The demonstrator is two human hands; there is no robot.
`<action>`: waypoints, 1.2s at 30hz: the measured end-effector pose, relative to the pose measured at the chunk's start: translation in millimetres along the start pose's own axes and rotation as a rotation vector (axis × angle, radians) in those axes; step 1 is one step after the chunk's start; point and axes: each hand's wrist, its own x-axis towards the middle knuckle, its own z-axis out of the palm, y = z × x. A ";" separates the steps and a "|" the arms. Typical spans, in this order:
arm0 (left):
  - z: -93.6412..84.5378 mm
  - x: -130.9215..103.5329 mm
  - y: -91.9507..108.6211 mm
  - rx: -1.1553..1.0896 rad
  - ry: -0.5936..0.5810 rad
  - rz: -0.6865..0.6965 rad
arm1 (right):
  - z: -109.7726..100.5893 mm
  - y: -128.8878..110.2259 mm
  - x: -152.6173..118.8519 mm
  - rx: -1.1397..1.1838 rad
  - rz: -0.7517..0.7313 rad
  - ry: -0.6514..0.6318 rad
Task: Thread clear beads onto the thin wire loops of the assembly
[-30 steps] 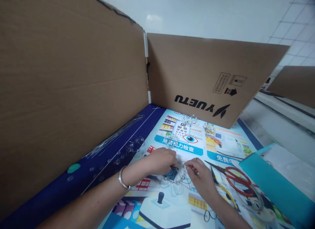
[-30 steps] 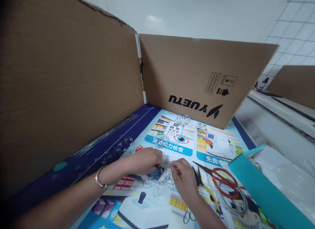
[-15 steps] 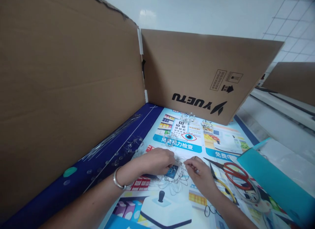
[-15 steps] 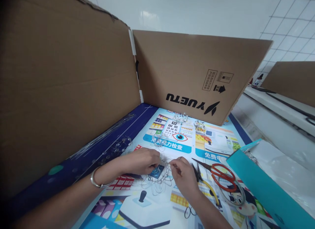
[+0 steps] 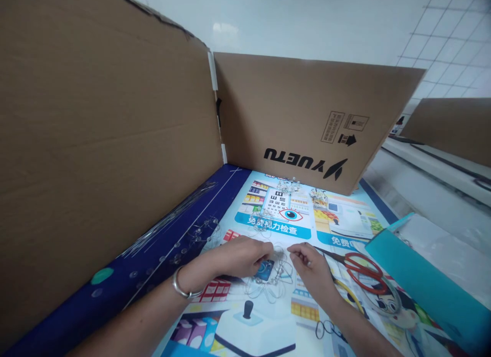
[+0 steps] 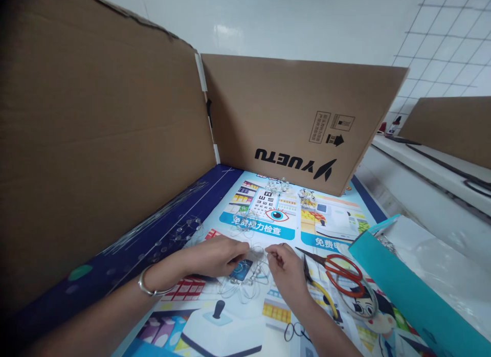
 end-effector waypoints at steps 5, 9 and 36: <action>0.1 0.0 -1.9 -0.131 -0.006 0.001 | 1.3 2.0 0.0 -0.001 0.005 0.018; 6.1 1.6 -0.9 -0.193 0.021 0.037 | 3.3 2.9 -0.3 0.005 -0.014 0.013; 32.2 -10.6 8.0 -0.349 0.257 0.184 | 7.2 7.7 -0.7 0.092 0.100 0.017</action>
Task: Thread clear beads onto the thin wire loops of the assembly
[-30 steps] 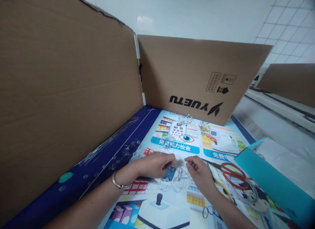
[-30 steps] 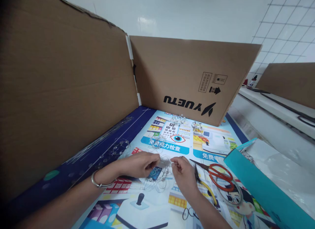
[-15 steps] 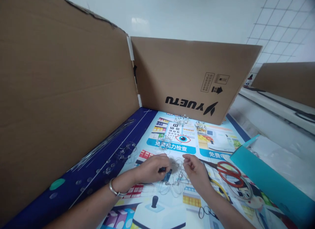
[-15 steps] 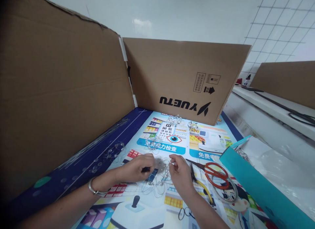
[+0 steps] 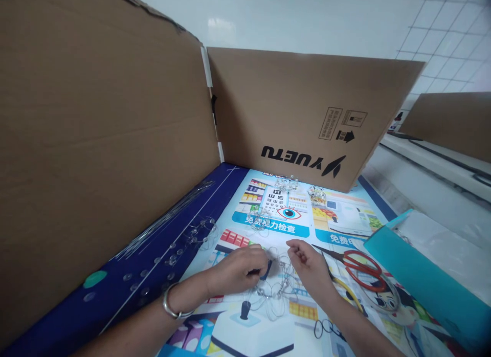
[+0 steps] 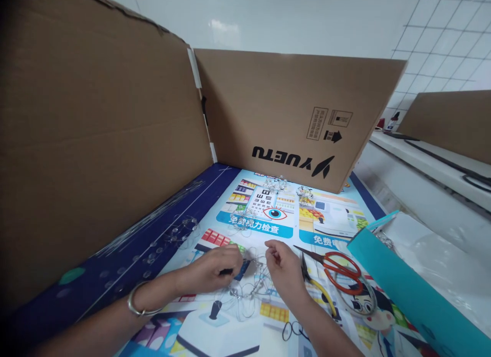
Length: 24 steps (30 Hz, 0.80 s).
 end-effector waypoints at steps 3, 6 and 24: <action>-0.9 -0.7 0.3 0.012 -0.011 -0.003 | -0.2 0.5 -0.8 -0.045 -0.011 0.008; -1.0 -1.7 0.4 0.017 -0.018 -0.002 | -0.9 0.7 -1.7 -0.090 -0.012 -0.007; 2.0 -4.2 -1.2 0.008 -0.019 -0.015 | -2.6 -7.8 -2.8 -0.023 -0.061 -0.060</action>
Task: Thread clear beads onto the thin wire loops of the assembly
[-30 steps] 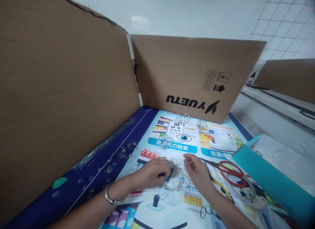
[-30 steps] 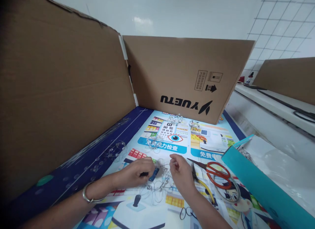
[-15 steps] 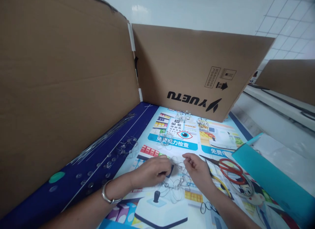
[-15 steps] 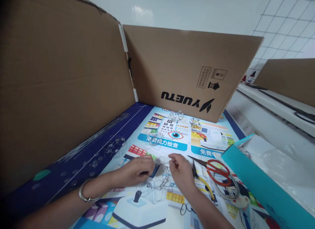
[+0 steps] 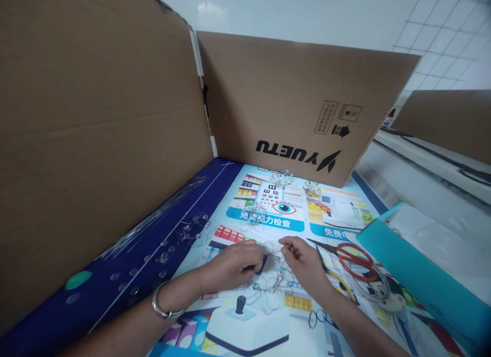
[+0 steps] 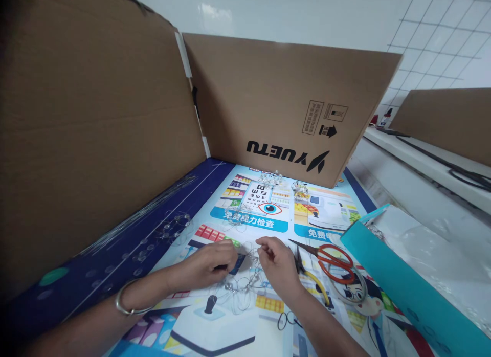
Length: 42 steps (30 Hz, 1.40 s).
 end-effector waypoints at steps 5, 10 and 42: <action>-0.5 1.0 -0.4 0.002 0.004 0.002 | 1.3 1.6 -0.4 0.040 0.027 -0.032; 0.2 1.0 -0.8 -0.004 0.022 0.006 | 2.1 0.1 -0.9 0.093 0.027 -0.048; -1.9 5.0 1.1 -0.051 0.057 -0.015 | -11.6 -14.6 3.6 0.366 0.206 -0.215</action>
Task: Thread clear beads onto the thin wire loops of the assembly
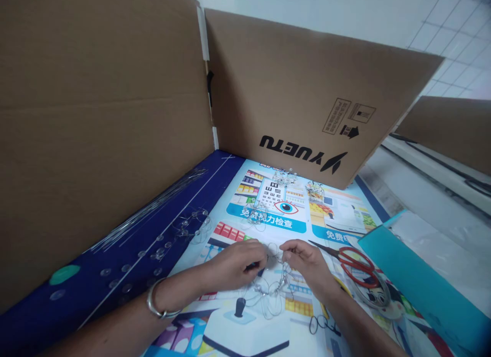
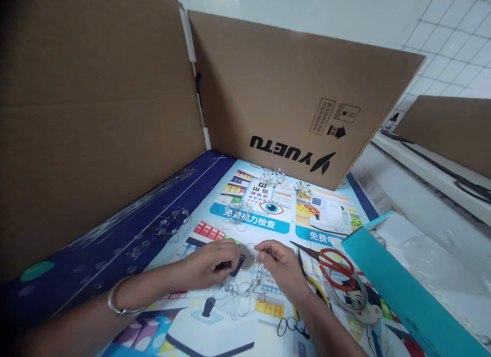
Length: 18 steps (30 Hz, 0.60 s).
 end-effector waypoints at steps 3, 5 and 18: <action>1.0 0.3 -0.5 -0.007 0.011 -0.004 | -1.4 0.2 -0.7 0.019 -0.001 -0.011; 1.2 0.9 -0.1 -0.019 0.019 -0.003 | -1.9 0.2 -1.9 0.003 0.006 -0.020; 7.1 5.8 -2.5 -0.151 0.109 -0.135 | -0.5 2.6 -4.2 -0.075 -0.013 -0.008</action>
